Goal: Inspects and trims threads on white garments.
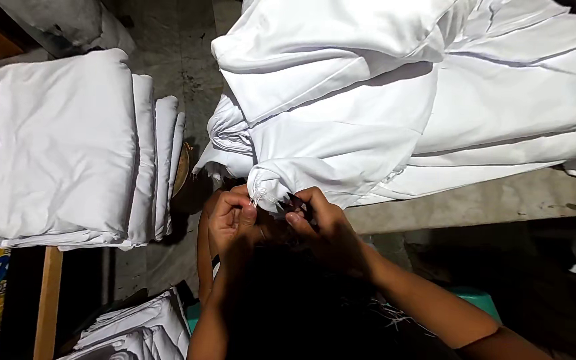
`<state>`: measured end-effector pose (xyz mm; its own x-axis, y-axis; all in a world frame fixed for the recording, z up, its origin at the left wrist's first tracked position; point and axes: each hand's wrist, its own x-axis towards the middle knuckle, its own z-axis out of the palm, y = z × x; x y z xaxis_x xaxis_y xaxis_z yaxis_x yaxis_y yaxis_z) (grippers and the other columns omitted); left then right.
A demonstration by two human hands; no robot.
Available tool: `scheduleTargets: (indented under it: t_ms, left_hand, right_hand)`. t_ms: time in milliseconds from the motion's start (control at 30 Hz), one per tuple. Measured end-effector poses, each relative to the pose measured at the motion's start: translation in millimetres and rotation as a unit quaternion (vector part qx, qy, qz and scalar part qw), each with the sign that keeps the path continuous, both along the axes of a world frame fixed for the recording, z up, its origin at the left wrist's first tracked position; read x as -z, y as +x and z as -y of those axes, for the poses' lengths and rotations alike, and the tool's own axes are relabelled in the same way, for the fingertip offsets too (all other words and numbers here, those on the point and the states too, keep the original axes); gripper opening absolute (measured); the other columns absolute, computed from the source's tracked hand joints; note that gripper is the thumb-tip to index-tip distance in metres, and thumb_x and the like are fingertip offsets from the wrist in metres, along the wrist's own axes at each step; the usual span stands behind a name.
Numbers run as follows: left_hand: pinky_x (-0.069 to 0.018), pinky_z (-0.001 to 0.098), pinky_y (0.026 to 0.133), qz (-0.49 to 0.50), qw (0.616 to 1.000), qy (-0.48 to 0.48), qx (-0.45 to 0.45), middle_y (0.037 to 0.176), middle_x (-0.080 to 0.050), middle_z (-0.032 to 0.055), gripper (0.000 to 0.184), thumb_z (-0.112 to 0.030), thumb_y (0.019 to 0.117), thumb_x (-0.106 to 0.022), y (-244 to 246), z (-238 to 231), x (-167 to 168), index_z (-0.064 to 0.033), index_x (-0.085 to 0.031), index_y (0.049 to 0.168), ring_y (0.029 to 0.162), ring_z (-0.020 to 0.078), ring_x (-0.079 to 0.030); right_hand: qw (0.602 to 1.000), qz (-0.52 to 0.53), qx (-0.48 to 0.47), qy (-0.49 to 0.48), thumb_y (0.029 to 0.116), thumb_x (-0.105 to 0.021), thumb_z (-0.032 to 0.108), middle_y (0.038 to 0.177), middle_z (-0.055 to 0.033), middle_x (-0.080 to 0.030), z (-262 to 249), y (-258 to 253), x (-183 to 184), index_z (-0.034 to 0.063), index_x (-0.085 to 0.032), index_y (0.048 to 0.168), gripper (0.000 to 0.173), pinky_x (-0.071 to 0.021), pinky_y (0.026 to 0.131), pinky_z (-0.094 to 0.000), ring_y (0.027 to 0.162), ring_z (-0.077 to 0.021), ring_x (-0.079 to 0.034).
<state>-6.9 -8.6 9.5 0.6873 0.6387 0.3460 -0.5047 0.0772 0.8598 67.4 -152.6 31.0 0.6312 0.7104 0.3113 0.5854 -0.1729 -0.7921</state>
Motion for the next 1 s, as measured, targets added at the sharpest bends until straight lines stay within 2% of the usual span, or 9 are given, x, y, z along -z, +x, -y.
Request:
scheduleTargets:
  t_ms: [100,300,367,500,633,733,833,900,1000]
  left_hand:
    - [-0.0595,0.0177,0.077,-0.005,1.000,0.016,0.012,0.110,-0.071,-0.0141,0.009,-0.031,0.0991,-0.064,-1.2,1.4,0.4,-0.0271,-0.072,0.097,0.094,-0.0019,-0.069]
    - [-0.0571,0.0140,0.074,-0.024,0.994,0.104,0.008,0.108,-0.069,-0.0142,0.009,-0.025,0.0981,-0.066,-1.4,2.0,1.6,-0.0201,-0.070,0.091,0.090,-0.0049,-0.066]
    - [-0.0578,0.0156,0.077,-0.030,0.993,0.114,0.001,0.108,-0.069,-0.0130,0.010,-0.023,0.0982,-0.066,-2.1,1.7,2.3,-0.0185,-0.069,0.091,0.094,-0.0035,-0.066]
    - [-0.0577,0.0198,0.084,-0.020,0.997,0.074,0.021,0.112,-0.070,-0.0138,0.014,-0.031,0.1018,-0.060,-4.3,-1.7,5.1,-0.0255,-0.072,0.097,0.101,-0.0002,-0.067]
    - [-0.0588,0.0218,0.085,-0.014,0.999,0.036,0.033,0.112,-0.071,-0.0121,0.015,-0.034,0.1012,-0.060,-6.1,-3.4,5.0,-0.0264,-0.072,0.099,0.102,0.0018,-0.068]
    - [-0.0563,0.0170,0.083,-0.019,0.995,0.094,0.021,0.112,-0.069,-0.0148,0.014,-0.030,0.1018,-0.060,-4.3,0.6,4.5,-0.0245,-0.072,0.097,0.102,-0.0027,-0.065]
    - [-0.0551,0.0134,0.081,-0.024,0.989,0.148,0.007,0.110,-0.068,-0.0123,0.016,-0.028,0.1017,-0.061,-3.0,5.0,5.0,-0.0173,-0.070,0.093,0.100,-0.0049,-0.064]
    - [-0.0537,0.0133,0.081,-0.019,0.988,0.152,0.007,0.108,-0.068,-0.0124,0.024,-0.031,0.1048,-0.055,-4.0,3.6,6.8,-0.0175,-0.069,0.090,0.099,-0.0048,-0.063]
    - [-0.0516,0.0158,0.085,-0.010,0.996,0.081,0.039,0.106,-0.068,-0.0164,0.041,-0.052,0.1049,-0.042,-6.5,-1.3,8.4,-0.0264,-0.071,0.091,0.102,-0.0031,-0.063]
  right_hand:
    - [0.999,-0.035,-0.013,0.008,0.1026,-0.051,0.021,0.068,0.0005,-0.053,-5.6,0.5,-0.2,-0.0021,-0.057,0.101,0.024,-0.0428,0.060,-0.0108,0.061,0.0035,-0.049]
    - [1.000,-0.018,-0.001,0.008,0.0987,-0.054,0.015,0.066,0.0032,-0.052,-17.0,2.7,-6.2,-0.0001,-0.056,0.100,0.016,-0.0415,0.058,-0.0108,0.059,0.0042,-0.048]
    - [1.000,0.010,0.010,-0.003,0.0990,-0.052,0.015,0.064,0.0018,-0.052,-19.7,2.7,-5.8,0.0003,-0.057,0.099,0.016,-0.0419,0.055,-0.0163,0.056,-0.0007,-0.050]
    - [0.999,0.018,0.030,-0.040,0.1008,-0.049,0.017,0.062,0.0004,-0.054,-17.4,2.1,-4.3,0.0017,-0.059,0.099,0.018,-0.0435,0.052,-0.0232,0.054,-0.0059,-0.053]
    - [0.998,0.034,0.026,-0.039,0.1020,-0.051,0.022,0.064,-0.0012,-0.054,-8.1,-1.5,2.9,-0.0003,-0.060,0.100,0.024,-0.0438,0.053,-0.0216,0.055,-0.0065,-0.051]
    - [0.999,0.043,0.018,-0.020,0.1021,-0.052,0.020,0.065,-0.0027,-0.054,-9.0,-3.5,4.2,-0.0025,-0.058,0.100,0.024,-0.0433,0.055,-0.0178,0.056,-0.0050,-0.050]
    - [0.998,0.054,0.015,-0.001,0.1022,-0.052,0.016,0.066,-0.0029,-0.054,-13.7,-1.7,2.3,-0.0033,-0.056,0.101,0.020,-0.0445,0.057,-0.0164,0.057,-0.0044,-0.051]
    - [0.998,0.066,0.023,-0.009,0.1027,-0.049,0.016,0.063,-0.0023,-0.053,-14.9,-0.8,1.2,-0.0015,-0.056,0.099,0.019,-0.0447,0.054,-0.0198,0.055,-0.0066,-0.052]
    - [1.000,0.018,0.004,-0.019,0.1042,-0.047,0.018,0.063,-0.0023,-0.053,-10.0,0.8,3.1,-0.0007,-0.058,0.098,0.023,-0.0443,0.054,-0.0202,0.055,-0.0062,-0.052]
